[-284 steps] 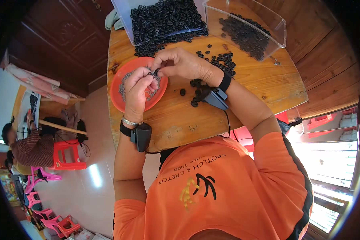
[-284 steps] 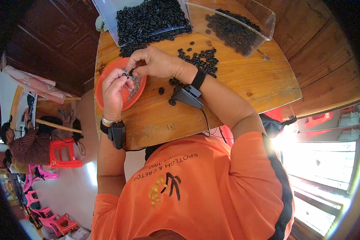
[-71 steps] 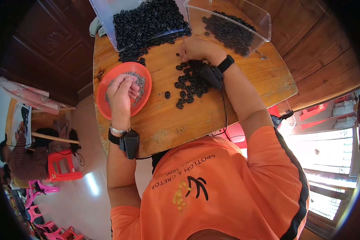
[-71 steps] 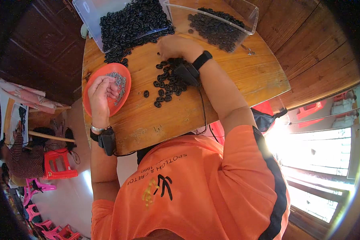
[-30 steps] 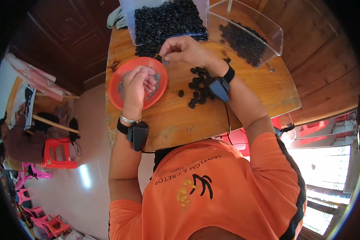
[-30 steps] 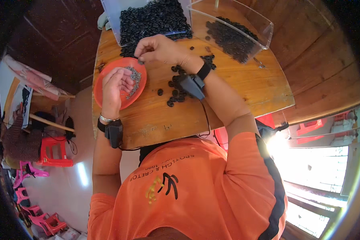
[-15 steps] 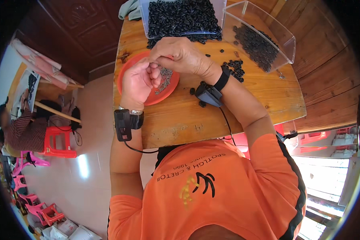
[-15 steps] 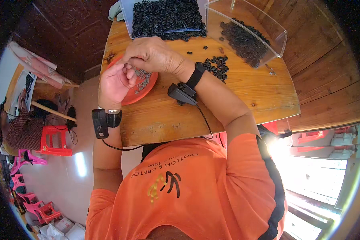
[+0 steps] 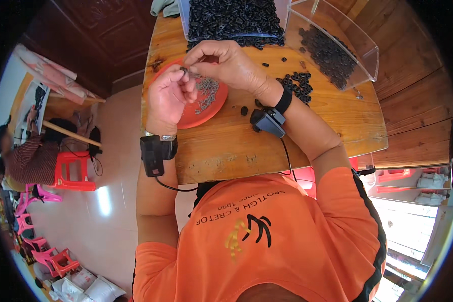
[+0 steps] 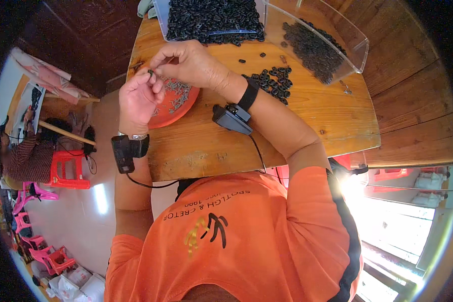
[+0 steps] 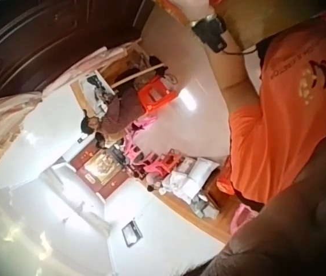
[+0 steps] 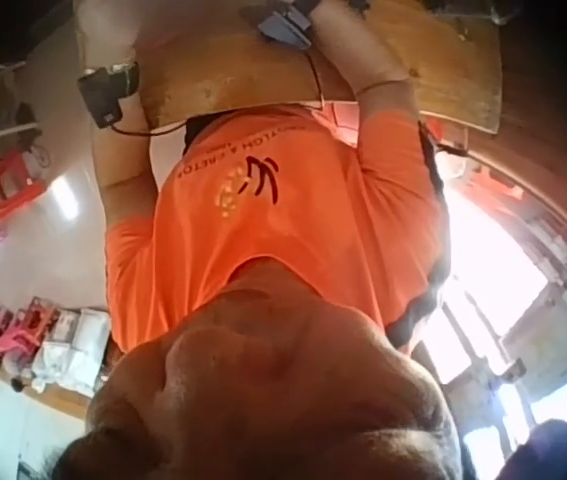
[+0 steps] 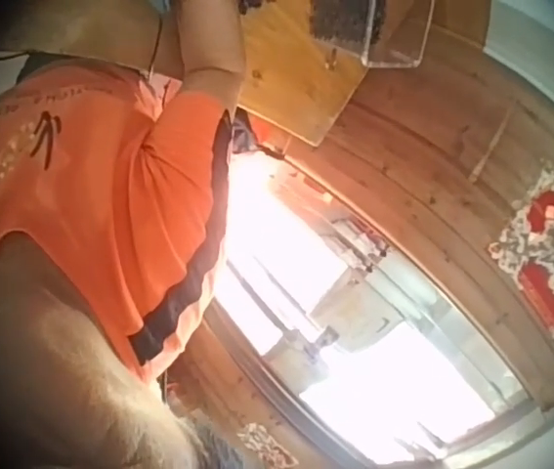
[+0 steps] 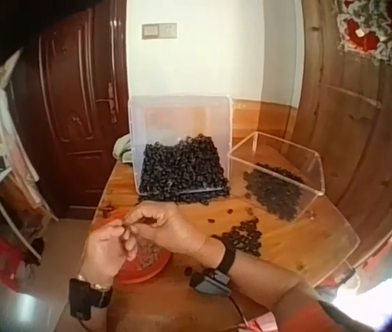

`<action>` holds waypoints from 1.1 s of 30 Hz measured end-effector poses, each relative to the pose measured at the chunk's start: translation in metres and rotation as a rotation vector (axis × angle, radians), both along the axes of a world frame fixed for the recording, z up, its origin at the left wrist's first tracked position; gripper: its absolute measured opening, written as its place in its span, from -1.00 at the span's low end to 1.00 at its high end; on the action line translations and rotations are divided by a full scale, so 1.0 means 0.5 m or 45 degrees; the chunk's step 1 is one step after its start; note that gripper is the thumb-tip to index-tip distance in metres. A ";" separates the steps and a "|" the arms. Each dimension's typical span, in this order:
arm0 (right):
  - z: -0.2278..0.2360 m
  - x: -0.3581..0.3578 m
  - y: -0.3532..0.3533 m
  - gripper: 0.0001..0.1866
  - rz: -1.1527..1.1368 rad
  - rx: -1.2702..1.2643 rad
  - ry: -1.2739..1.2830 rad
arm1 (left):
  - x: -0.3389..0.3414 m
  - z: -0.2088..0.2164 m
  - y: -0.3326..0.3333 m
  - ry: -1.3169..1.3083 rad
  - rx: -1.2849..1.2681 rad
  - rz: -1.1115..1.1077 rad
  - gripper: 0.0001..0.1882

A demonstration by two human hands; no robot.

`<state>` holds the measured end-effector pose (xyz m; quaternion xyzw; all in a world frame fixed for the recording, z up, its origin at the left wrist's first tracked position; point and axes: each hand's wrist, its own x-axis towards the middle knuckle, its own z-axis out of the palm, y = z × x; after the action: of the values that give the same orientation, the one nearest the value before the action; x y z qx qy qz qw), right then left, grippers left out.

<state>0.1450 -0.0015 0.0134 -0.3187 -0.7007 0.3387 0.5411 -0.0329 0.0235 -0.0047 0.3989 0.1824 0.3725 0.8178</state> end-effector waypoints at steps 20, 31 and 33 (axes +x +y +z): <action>0.034 -0.125 -0.019 -0.82 -0.139 -0.137 -2.075 | -0.010 0.041 -0.011 0.245 0.404 0.729 -0.82; 0.018 -0.107 0.007 -0.82 -0.186 -0.153 -2.091 | -0.011 0.041 -0.007 0.262 0.414 0.738 -0.85; 0.015 -0.066 0.010 -0.83 -0.346 -0.197 -1.536 | -0.010 0.038 -0.007 0.269 0.443 0.710 -0.85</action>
<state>0.1121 0.0033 0.0211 -0.5785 -0.8095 0.0768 0.0635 -0.0378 0.0198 0.0143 0.5034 0.3018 0.5639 0.5809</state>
